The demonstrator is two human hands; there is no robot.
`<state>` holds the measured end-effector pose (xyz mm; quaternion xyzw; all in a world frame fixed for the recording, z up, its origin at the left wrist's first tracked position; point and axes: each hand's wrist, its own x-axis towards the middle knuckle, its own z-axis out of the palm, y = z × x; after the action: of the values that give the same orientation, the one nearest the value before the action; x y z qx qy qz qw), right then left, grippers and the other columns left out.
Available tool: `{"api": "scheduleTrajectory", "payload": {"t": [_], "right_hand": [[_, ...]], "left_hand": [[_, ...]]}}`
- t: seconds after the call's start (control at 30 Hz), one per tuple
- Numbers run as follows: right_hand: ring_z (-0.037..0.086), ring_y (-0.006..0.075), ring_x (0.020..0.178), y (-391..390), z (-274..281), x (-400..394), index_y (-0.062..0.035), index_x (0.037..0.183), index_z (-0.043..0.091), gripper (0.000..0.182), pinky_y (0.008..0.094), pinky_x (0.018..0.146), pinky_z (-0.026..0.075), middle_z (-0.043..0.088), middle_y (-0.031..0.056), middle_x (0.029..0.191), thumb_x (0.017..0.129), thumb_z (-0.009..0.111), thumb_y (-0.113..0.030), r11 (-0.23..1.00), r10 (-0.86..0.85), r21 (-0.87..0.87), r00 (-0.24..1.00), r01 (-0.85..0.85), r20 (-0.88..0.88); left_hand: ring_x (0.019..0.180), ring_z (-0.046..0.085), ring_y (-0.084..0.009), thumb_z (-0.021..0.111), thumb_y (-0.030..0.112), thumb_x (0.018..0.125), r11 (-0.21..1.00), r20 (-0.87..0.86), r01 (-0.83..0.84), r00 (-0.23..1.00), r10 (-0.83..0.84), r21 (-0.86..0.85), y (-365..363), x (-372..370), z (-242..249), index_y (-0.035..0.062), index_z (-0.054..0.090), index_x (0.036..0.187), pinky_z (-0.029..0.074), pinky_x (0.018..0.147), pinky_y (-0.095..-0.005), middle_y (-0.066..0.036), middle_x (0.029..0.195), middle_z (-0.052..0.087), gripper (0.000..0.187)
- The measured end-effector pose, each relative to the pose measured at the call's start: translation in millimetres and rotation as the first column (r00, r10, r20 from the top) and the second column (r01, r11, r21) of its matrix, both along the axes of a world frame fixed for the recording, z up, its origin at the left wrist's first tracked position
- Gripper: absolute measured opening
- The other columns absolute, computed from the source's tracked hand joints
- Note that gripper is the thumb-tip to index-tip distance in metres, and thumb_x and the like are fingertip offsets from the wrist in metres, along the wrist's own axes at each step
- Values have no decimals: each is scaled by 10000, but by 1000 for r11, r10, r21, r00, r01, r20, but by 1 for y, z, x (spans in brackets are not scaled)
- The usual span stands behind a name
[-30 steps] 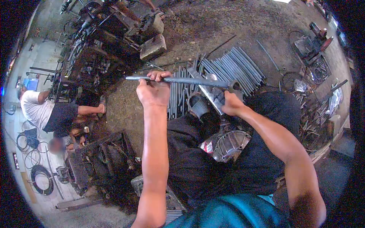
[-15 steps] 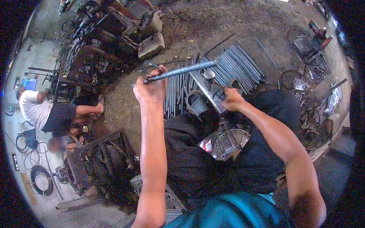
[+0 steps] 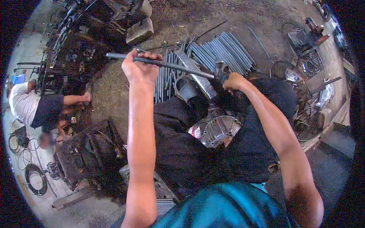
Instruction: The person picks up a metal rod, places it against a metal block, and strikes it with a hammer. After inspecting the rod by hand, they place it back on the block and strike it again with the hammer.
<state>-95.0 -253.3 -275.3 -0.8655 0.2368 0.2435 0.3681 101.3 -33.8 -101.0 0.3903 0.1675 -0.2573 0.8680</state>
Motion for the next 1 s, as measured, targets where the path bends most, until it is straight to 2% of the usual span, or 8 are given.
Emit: {"api": "scheduleTrajectory", "payload": {"t": [0.03,0.27,0.33,0.43,0.67,0.77,0.87,1.0], "right_hand": [[645,247,521,3,-7,-1,4,730,699,154,368,538,523,656,177,684,701,684,-146,982,-157,93,985,163,-69],[660,244,563,10,-19,6,10,773,711,175,381,577,533,686,205,774,704,696,-150,961,-2,276,994,31,-105],[683,303,693,12,-29,11,30,792,705,273,418,674,538,698,205,831,674,733,-214,982,183,51,980,-180,-79],[676,348,822,12,-21,8,18,833,712,366,439,759,524,698,209,883,641,755,-291,982,165,-88,985,-169,-49],[667,370,873,3,-14,27,9,868,717,439,432,786,519,682,251,933,588,779,-323,999,-13,44,994,18,-109],[676,327,791,1,-38,37,-78,872,740,339,446,724,550,701,164,903,672,731,-351,984,171,-33,983,-174,-72],[667,347,702,7,-32,45,-15,820,720,299,521,615,555,694,167,855,679,731,-279,992,-91,73,985,102,-145],[681,302,732,16,4,47,59,821,692,229,445,638,564,675,230,836,680,713,-120,905,-301,244,930,348,-210]], "left_hand": [[633,427,-228,444,275,903,1000,-4,1,1000,-1,0,0,0,-1,110,373,727,397,752,-473,-57,667,447,252],[633,448,-212,493,244,878,969,105,222,967,-233,108,-6,-10,-3,117,428,753,390,723,-435,-50,673,478,190],[633,449,-211,504,243,874,965,97,233,965,-245,124,-7,-10,-6,115,436,758,388,712,-429,-51,673,480,186],[633,451,-211,514,246,872,954,143,259,949,-280,152,-7,-13,-5,116,445,768,392,694,-423,-48,675,480,180],[645,448,-211,514,227,881,943,150,261,944,-294,205,-7,-14,-6,108,458,774,396,702,-419,-48,698,473,170],[634,463,-213,529,242,875,937,156,279,937,-313,209,-6,-14,-6,122,461,761,405,677,-429,-53,690,485,178],[654,452,-208,532,243,873,934,141,289,936,-322,210,-4,-14,-6,118,461,772,396,697,-420,-49,707,476,176],[664,441,-202,534,252,869,934,123,288,940,-318,213,-1,-13,-7,111,463,785,383,720,-410,-42,723,465,179]]}}
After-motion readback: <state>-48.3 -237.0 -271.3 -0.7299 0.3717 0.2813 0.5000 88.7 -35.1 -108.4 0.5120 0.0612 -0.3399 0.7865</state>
